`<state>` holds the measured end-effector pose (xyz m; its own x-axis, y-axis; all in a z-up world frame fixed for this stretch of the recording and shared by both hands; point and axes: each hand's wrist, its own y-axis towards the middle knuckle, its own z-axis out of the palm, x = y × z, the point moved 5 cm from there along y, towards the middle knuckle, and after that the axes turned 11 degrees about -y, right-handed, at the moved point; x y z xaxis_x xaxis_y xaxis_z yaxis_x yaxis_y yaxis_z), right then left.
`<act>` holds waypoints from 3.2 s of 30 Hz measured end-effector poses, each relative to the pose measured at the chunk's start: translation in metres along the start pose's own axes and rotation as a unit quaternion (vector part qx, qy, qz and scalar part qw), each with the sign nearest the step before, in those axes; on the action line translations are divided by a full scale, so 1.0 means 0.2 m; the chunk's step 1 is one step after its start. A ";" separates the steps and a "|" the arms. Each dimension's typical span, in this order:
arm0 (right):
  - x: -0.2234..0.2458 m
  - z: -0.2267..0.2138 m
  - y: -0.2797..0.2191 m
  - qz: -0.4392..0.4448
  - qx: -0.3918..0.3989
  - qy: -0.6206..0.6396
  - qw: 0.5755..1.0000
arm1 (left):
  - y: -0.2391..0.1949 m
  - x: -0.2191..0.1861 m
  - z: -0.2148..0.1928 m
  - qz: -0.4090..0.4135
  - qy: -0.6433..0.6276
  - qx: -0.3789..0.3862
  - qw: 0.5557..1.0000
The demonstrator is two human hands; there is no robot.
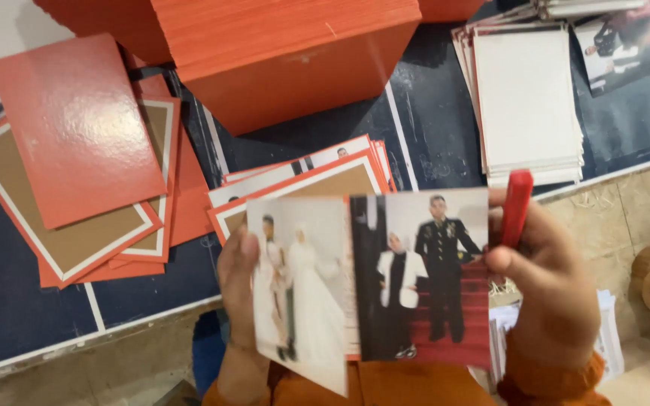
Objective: Assembling wedding invitations by folding printed inserts and placing them into cardstock covers.
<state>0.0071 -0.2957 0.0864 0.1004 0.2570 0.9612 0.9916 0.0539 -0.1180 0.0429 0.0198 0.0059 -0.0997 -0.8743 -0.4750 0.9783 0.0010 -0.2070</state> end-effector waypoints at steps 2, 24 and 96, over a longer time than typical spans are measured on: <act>0.01 0.02 -0.09 0.108 -0.124 -0.026 0.986 | -0.06 -0.11 0.00 0.103 0.290 0.014 0.951; -0.17 0.38 0.37 -0.090 -0.033 -0.432 0.897 | -0.22 -0.27 -0.29 -0.086 0.691 -0.348 0.628; -0.20 0.49 0.45 -0.045 -0.055 -0.494 0.867 | 0.00 -0.30 -0.27 0.034 0.672 -0.242 0.699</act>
<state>0.0850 -0.2068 0.0127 -0.0436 0.9598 0.2771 0.9990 0.0387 0.0233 0.0382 0.0980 -0.0123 -0.4546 0.3822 -0.8045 0.8460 0.4679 -0.2557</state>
